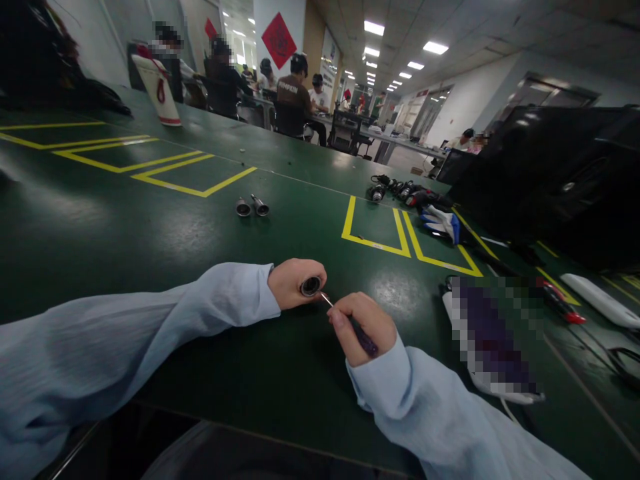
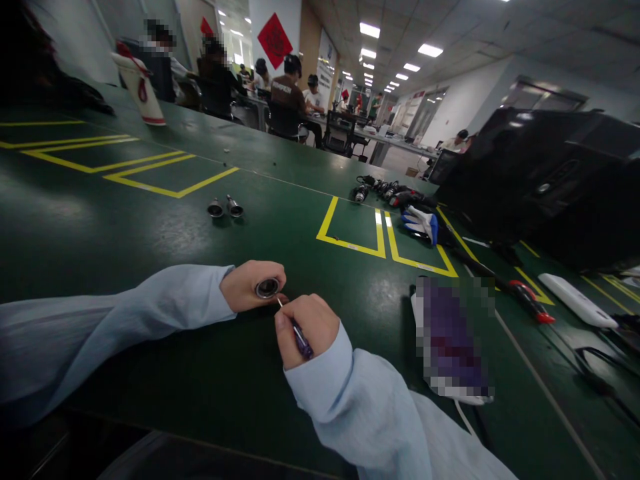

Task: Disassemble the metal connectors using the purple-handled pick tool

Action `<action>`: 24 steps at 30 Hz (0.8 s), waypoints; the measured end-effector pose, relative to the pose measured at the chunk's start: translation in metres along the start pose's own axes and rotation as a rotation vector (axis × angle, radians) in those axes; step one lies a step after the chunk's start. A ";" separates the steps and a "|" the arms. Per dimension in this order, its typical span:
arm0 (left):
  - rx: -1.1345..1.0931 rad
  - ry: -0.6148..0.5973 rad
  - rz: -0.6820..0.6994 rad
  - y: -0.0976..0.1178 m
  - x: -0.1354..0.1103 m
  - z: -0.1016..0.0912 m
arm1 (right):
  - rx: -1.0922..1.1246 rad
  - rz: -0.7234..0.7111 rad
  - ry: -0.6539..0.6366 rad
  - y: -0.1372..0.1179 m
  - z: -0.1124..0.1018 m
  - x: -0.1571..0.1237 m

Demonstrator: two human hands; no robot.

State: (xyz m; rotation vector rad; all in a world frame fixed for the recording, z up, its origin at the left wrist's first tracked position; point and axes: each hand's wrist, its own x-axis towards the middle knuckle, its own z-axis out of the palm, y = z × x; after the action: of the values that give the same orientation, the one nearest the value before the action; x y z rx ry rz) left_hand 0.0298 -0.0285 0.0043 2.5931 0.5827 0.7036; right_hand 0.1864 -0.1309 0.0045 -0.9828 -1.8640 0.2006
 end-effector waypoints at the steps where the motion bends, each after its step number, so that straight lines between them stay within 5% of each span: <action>1: -0.002 0.003 0.010 0.000 0.000 0.000 | 0.004 0.002 0.000 0.000 0.000 0.000; 9: -0.063 0.023 0.009 -0.001 0.000 0.000 | 0.129 0.173 0.029 -0.001 -0.001 -0.001; 19: -0.018 0.048 0.059 -0.001 0.000 0.000 | 0.071 0.126 0.010 0.001 -0.002 -0.002; 24: 0.028 0.067 0.087 -0.002 -0.001 0.001 | 0.011 -0.022 -0.030 -0.001 0.001 -0.003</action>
State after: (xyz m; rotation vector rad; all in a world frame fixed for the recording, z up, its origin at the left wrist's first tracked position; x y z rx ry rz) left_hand 0.0290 -0.0282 0.0022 2.6427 0.5060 0.8184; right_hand 0.1858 -0.1329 0.0027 -0.9563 -1.8977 0.2135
